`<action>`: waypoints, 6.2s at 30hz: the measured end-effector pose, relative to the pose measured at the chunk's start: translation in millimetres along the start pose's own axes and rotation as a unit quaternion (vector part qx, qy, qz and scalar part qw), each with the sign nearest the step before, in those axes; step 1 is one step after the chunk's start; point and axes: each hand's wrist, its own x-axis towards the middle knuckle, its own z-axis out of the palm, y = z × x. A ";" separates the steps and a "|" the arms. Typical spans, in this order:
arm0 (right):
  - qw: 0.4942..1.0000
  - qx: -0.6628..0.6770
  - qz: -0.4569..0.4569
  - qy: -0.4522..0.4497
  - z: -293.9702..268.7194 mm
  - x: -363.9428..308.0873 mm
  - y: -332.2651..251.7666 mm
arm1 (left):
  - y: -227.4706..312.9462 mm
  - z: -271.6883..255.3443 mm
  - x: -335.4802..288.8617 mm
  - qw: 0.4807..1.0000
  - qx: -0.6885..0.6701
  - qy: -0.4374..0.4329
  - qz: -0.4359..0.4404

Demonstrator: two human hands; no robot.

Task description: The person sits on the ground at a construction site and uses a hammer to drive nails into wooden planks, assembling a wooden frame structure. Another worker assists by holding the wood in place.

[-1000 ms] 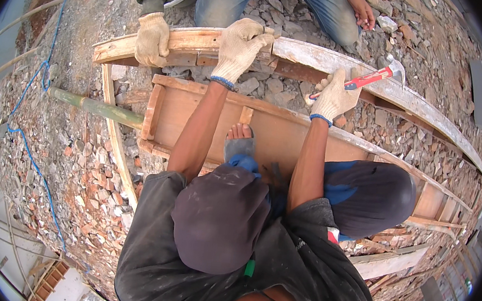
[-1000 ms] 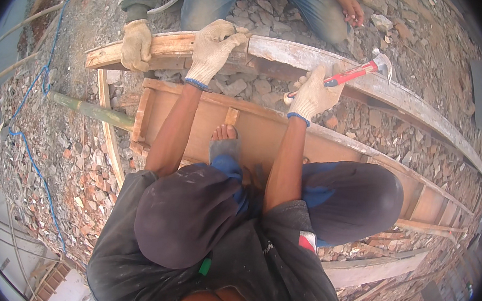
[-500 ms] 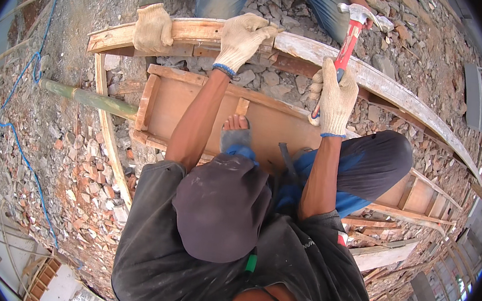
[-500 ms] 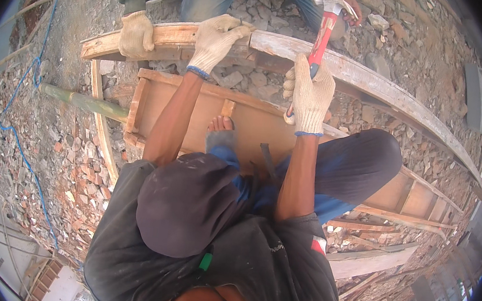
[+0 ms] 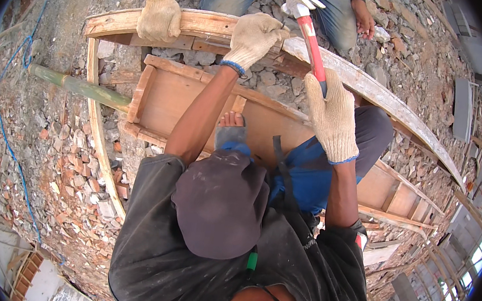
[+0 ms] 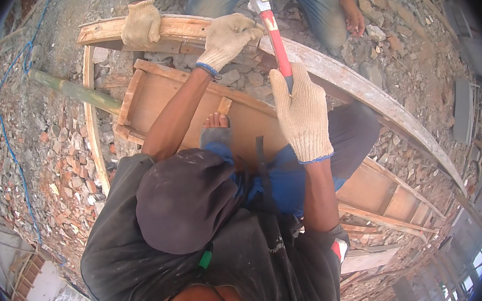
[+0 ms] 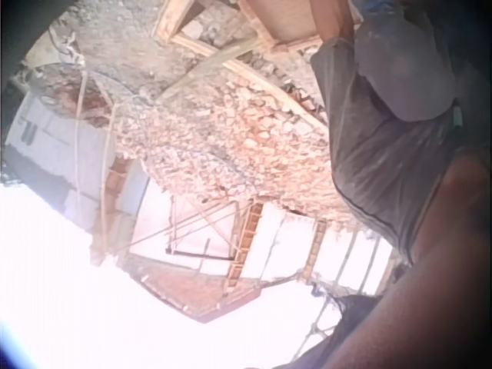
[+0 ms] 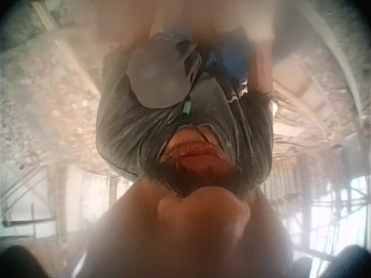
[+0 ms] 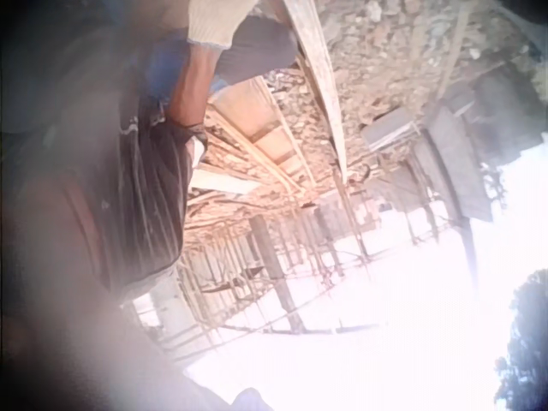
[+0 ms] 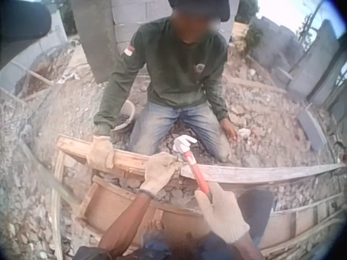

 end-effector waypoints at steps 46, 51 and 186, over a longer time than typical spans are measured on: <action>0.998 -0.057 -0.028 0.001 -18.8 13.6 -13.2 | 0.3 -7.3 -3.0 0.998 0.036 -0.026 0.046; 0.994 -0.030 -0.072 0.077 -7.2 13.8 -6.5 | -2.2 -34.8 2.4 0.952 0.218 -0.076 0.200; 0.815 0.462 -0.290 0.197 -149.2 14.4 -99.9 | -19.3 -40.8 3.5 0.875 0.430 -0.115 0.194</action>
